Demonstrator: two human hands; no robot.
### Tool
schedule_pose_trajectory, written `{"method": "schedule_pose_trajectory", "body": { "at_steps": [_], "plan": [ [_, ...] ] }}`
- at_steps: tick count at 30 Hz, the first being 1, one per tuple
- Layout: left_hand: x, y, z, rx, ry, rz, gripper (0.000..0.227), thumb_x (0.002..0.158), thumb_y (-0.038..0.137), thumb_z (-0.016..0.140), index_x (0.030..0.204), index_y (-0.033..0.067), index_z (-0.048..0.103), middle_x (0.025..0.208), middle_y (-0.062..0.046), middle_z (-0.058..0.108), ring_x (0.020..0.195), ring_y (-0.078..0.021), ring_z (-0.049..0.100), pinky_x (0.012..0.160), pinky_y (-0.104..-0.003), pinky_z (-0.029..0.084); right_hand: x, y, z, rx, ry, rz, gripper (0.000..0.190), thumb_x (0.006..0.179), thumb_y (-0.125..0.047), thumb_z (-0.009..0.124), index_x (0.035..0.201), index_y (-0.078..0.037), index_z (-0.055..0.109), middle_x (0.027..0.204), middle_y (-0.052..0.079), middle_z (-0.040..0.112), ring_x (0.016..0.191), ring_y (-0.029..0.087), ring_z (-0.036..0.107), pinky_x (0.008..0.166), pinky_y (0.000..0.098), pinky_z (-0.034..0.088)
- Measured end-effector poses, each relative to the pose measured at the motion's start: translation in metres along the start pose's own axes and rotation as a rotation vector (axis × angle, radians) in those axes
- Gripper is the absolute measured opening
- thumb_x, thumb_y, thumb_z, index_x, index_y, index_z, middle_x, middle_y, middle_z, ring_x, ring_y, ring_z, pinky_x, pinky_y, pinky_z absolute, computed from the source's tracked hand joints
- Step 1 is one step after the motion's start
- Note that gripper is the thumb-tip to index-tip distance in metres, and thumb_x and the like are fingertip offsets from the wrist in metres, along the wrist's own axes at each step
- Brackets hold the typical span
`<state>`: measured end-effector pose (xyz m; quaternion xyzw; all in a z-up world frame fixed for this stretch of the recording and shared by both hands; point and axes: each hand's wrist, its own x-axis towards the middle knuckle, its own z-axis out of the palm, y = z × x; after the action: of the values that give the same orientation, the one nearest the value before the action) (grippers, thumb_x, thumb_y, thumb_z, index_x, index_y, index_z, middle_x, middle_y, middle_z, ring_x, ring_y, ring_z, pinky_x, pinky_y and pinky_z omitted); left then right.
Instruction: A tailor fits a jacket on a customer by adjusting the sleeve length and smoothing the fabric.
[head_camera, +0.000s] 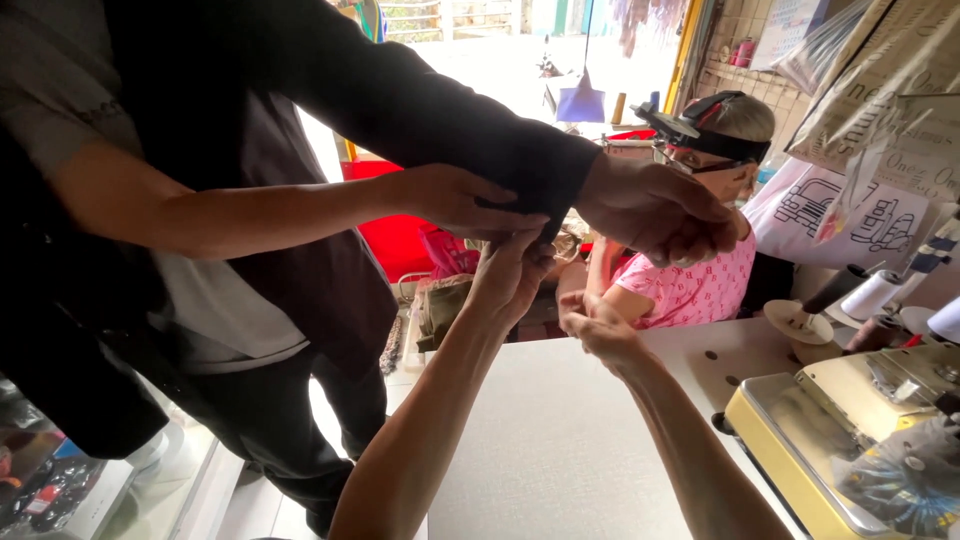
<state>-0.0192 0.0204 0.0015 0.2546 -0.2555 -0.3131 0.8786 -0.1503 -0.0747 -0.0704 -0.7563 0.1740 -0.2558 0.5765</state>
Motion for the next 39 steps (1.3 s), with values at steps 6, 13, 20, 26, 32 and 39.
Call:
{"method": "schedule_pose_trajectory", "body": {
  "at_steps": [6, 13, 20, 26, 32, 39],
  "plan": [
    [0.007, -0.008, -0.013, 0.090, 0.046, 0.027, 0.012, 0.088, 0.014, 0.082, 0.089, 0.0084, 0.072, 0.076, -0.009, 0.070, 0.063, -0.0181, 0.072, 0.057, -0.026, 0.060, -0.022, 0.013, -0.003, 0.202, -0.046, 0.064, 0.043, 0.082, 0.014, 0.046, 0.123, 0.012, 0.059, 0.094, 0.016, 0.065, 0.077, 0.016, 0.061, 0.051, 0.0195, 0.046],
    [-0.013, -0.003, -0.005, 0.232, 0.061, 0.099, 0.016, 0.088, 0.017, 0.083, 0.095, 0.0066, 0.073, 0.077, -0.011, 0.070, 0.065, -0.0199, 0.074, 0.052, -0.027, 0.060, -0.046, 0.011, 0.002, 0.362, -0.132, 0.162, 0.034, 0.098, -0.002, 0.063, 0.127, 0.011, 0.051, 0.101, 0.037, 0.074, 0.078, 0.042, 0.078, 0.061, 0.0502, 0.065],
    [-0.015, -0.007, -0.013, 0.218, 0.070, 0.117, 0.018, 0.087, 0.019, 0.085, 0.093, 0.0072, 0.073, 0.076, -0.011, 0.073, 0.064, -0.0192, 0.074, 0.052, -0.026, 0.061, -0.055, -0.009, 0.011, 0.263, 0.054, -0.092, 0.018, 0.093, -0.005, 0.071, 0.109, 0.004, 0.073, 0.087, 0.025, 0.078, 0.068, 0.034, 0.079, 0.051, 0.0436, 0.065],
    [-0.008, -0.006, -0.028, 0.269, 0.089, 0.131, 0.018, 0.085, 0.021, 0.086, 0.091, 0.0088, 0.074, 0.076, -0.008, 0.073, 0.066, -0.0164, 0.074, 0.052, -0.025, 0.061, -0.055, -0.034, 0.024, 0.153, 0.116, -0.294, 0.026, 0.090, -0.014, 0.078, 0.114, -0.002, 0.075, 0.079, 0.022, 0.076, 0.056, 0.028, 0.075, 0.041, 0.0384, 0.062],
    [-0.001, -0.012, -0.040, 0.302, 0.057, 0.168, 0.018, 0.084, 0.021, 0.086, 0.087, 0.0074, 0.075, 0.074, -0.008, 0.072, 0.065, -0.0156, 0.074, 0.052, -0.023, 0.060, -0.058, -0.050, 0.034, 0.106, 0.178, -0.384, 0.017, 0.092, -0.010, 0.075, 0.107, -0.003, 0.078, 0.074, 0.018, 0.075, 0.052, 0.020, 0.071, 0.040, 0.0321, 0.060],
    [-0.001, -0.009, -0.042, 0.384, 0.011, 0.138, 0.020, 0.091, 0.021, 0.081, 0.085, 0.0046, 0.071, 0.068, -0.011, 0.070, 0.061, -0.0159, 0.073, 0.056, -0.024, 0.061, -0.051, -0.053, 0.030, 0.190, 0.125, -0.671, 0.023, 0.089, 0.004, 0.073, 0.112, 0.002, 0.078, 0.096, 0.018, 0.078, 0.078, 0.023, 0.078, 0.064, 0.0408, 0.069]
  ]
}}
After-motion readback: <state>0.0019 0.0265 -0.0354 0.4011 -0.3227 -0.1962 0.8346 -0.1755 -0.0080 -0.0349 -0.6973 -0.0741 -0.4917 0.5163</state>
